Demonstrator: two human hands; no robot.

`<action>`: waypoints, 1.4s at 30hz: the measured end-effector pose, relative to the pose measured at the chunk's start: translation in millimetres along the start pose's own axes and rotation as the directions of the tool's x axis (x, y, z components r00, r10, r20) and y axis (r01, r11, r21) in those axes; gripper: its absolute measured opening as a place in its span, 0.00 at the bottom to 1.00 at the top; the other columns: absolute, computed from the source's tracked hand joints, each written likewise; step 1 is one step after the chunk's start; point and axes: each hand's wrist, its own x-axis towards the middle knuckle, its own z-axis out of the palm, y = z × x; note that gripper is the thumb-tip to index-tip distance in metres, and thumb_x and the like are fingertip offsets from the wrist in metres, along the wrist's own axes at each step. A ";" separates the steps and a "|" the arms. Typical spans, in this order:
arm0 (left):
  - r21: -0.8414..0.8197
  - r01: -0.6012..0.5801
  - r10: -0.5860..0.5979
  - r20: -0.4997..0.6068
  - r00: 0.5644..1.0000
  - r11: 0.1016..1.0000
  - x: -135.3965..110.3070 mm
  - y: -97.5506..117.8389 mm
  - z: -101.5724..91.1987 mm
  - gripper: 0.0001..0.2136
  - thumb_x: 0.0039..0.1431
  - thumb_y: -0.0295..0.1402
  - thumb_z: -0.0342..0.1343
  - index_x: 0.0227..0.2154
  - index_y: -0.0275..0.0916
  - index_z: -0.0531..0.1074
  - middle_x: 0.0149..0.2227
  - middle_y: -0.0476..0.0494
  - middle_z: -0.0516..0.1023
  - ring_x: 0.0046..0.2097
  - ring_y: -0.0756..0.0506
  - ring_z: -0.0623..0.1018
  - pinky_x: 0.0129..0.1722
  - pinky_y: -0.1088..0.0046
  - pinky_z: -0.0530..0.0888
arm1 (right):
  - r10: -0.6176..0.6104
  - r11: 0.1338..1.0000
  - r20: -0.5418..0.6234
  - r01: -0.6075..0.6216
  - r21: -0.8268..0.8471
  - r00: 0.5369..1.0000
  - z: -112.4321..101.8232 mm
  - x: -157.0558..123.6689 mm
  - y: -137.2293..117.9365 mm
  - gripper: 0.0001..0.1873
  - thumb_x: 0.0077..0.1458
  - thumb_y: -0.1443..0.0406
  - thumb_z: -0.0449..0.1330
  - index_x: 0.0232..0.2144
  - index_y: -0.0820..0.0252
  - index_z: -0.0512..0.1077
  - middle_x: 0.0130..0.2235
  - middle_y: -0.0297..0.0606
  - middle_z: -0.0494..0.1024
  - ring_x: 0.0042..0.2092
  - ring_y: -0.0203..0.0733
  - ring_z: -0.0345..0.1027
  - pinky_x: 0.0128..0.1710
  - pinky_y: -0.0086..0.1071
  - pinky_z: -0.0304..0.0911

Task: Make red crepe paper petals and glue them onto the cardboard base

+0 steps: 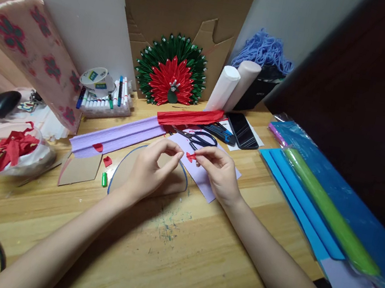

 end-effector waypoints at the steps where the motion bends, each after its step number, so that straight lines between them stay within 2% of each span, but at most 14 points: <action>1: -0.018 0.016 -0.015 0.013 1.000 1.000 -0.1 1.2 0.2 0.03 0.57 0.28 0.55 0.35 0.37 0.70 0.35 0.45 0.75 0.37 0.49 0.75 0.39 0.72 0.72 | 0.002 1.000 -0.001 -0.002 -0.020 1.000 0.5 -0.4 -1.0 0.04 0.50 0.66 0.64 0.31 0.54 0.77 0.32 0.32 0.78 0.32 0.33 0.70 0.34 0.28 0.67; 5: -0.106 0.062 -0.056 0.057 0.997 0.992 -1.8 6.7 2.3 0.09 0.56 0.29 0.57 0.41 0.37 0.69 0.38 0.44 0.77 0.37 0.49 0.77 0.40 0.72 0.75 | 0.032 0.998 0.017 -0.031 -0.045 0.999 4.6 -2.8 -5.8 0.04 0.48 0.65 0.65 0.31 0.55 0.77 0.33 0.33 0.79 0.37 0.36 0.72 0.40 0.31 0.68; 12: -0.199 0.114 -0.111 0.027 0.993 0.973 -3.5 9.0 3.8 0.06 0.55 0.28 0.58 0.37 0.36 0.72 0.36 0.44 0.78 0.35 0.50 0.78 0.39 0.74 0.76 | 0.019 0.995 0.024 -0.016 -0.099 1.000 7.4 -4.1 -7.4 0.09 0.43 0.62 0.68 0.31 0.57 0.77 0.32 0.36 0.79 0.36 0.39 0.74 0.39 0.34 0.70; 16: -0.235 0.153 -0.150 0.031 0.988 0.960 -2.2 10.4 3.5 0.04 0.54 0.28 0.58 0.33 0.37 0.73 0.34 0.45 0.79 0.35 0.50 0.78 0.38 0.74 0.76 | -0.015 0.993 0.007 0.015 -0.120 1.000 6.2 -3.7 -7.7 0.08 0.43 0.63 0.69 0.29 0.57 0.77 0.31 0.35 0.79 0.35 0.39 0.74 0.38 0.34 0.71; 24: -0.286 0.257 -0.252 0.055 0.966 0.923 -1.3 10.9 4.1 0.05 0.52 0.32 0.60 0.32 0.36 0.76 0.34 0.43 0.80 0.35 0.47 0.79 0.38 0.71 0.77 | -0.029 0.993 0.022 0.032 -0.110 0.999 5.3 -4.3 -8.4 0.05 0.44 0.64 0.68 0.28 0.56 0.78 0.30 0.35 0.79 0.35 0.39 0.73 0.39 0.35 0.70; 34: -0.482 0.425 -0.422 0.121 0.898 0.766 1.2 10.6 4.1 0.07 0.47 0.31 0.64 0.29 0.35 0.76 0.32 0.42 0.80 0.35 0.47 0.79 0.39 0.69 0.77 | -0.103 0.980 0.013 0.104 -0.169 0.995 8.9 -6.7 -5.6 0.03 0.47 0.65 0.66 0.28 0.56 0.76 0.31 0.34 0.77 0.36 0.39 0.71 0.39 0.34 0.68; 37: -0.490 0.440 -0.440 0.123 0.889 0.753 1.9 10.9 4.3 0.07 0.46 0.32 0.64 0.29 0.35 0.76 0.32 0.42 0.80 0.35 0.47 0.79 0.39 0.68 0.77 | -0.123 0.973 0.018 0.124 -0.195 0.992 9.6 -7.6 -5.2 0.02 0.49 0.65 0.65 0.29 0.56 0.75 0.32 0.35 0.76 0.36 0.39 0.70 0.40 0.35 0.67; 42: -0.485 0.418 -0.423 0.104 0.900 0.768 1.1 10.5 6.4 0.07 0.47 0.33 0.64 0.30 0.36 0.76 0.33 0.42 0.80 0.35 0.46 0.79 0.39 0.68 0.77 | -0.142 0.965 0.036 0.147 -0.216 0.989 9.9 -8.1 -6.0 0.02 0.52 0.65 0.63 0.30 0.56 0.73 0.32 0.34 0.74 0.36 0.37 0.69 0.39 0.32 0.66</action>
